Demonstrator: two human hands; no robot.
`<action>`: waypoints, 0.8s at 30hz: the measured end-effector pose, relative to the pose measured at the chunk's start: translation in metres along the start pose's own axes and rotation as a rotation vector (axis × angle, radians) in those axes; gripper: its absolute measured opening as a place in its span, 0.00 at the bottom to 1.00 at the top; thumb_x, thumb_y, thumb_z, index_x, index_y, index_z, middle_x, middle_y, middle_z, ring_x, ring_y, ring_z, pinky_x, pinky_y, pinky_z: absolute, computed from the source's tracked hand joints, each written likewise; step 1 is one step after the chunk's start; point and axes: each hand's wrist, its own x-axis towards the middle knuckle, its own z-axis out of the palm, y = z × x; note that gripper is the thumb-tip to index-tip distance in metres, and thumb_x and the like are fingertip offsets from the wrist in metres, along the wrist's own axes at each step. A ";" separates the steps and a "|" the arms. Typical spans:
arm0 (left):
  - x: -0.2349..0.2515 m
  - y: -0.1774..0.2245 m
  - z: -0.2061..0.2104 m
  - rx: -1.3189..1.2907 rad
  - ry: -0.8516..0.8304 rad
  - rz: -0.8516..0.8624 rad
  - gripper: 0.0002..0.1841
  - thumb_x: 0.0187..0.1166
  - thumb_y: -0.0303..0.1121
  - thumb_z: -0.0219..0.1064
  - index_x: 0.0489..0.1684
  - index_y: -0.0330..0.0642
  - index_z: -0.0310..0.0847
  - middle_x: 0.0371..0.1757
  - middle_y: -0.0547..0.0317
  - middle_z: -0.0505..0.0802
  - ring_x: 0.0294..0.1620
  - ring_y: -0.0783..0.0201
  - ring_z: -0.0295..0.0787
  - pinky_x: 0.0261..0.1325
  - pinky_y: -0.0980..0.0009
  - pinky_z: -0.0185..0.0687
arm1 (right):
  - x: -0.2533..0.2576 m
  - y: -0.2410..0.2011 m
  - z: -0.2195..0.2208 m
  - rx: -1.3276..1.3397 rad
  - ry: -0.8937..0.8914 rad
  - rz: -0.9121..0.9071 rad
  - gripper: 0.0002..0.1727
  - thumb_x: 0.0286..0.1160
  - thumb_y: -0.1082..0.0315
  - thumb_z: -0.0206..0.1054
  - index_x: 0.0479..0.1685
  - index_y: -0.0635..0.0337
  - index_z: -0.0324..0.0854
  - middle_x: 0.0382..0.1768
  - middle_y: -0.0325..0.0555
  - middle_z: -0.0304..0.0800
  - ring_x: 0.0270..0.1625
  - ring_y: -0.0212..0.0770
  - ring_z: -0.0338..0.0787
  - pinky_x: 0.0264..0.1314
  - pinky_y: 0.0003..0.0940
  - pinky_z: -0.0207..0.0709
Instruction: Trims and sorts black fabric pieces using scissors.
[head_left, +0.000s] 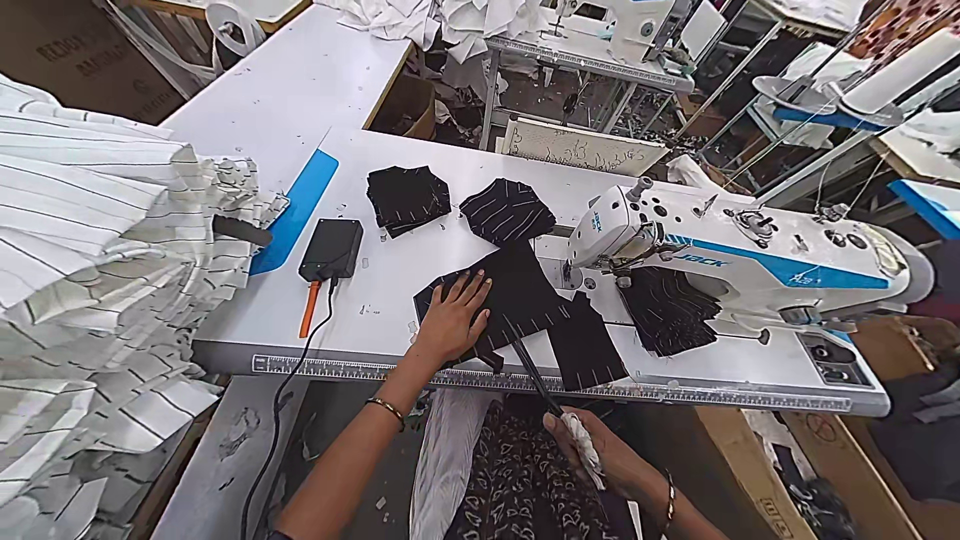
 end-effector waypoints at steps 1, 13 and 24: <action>-0.001 0.001 0.000 -0.001 0.002 0.004 0.33 0.91 0.52 0.35 0.96 0.56 0.49 0.97 0.63 0.53 0.97 0.49 0.41 0.88 0.32 0.36 | 0.005 -0.003 0.000 -0.007 -0.006 -0.003 0.19 0.84 0.46 0.62 0.32 0.49 0.74 0.16 0.27 0.73 0.16 0.23 0.73 0.21 0.17 0.69; -0.002 0.002 -0.006 -0.002 -0.089 0.006 0.47 0.81 0.71 0.45 0.98 0.54 0.43 0.98 0.62 0.47 0.98 0.51 0.35 0.89 0.32 0.31 | 0.009 0.010 0.009 -0.010 0.115 -0.037 0.19 0.80 0.51 0.69 0.24 0.49 0.74 0.12 0.27 0.72 0.14 0.22 0.72 0.19 0.18 0.66; -0.004 0.005 -0.001 0.004 -0.051 0.017 0.52 0.77 0.74 0.48 0.97 0.49 0.42 0.98 0.62 0.49 0.98 0.53 0.38 0.88 0.33 0.34 | 0.020 -0.006 0.013 0.135 0.018 -0.033 0.21 0.87 0.49 0.61 0.25 0.49 0.73 0.14 0.28 0.71 0.14 0.23 0.71 0.18 0.17 0.67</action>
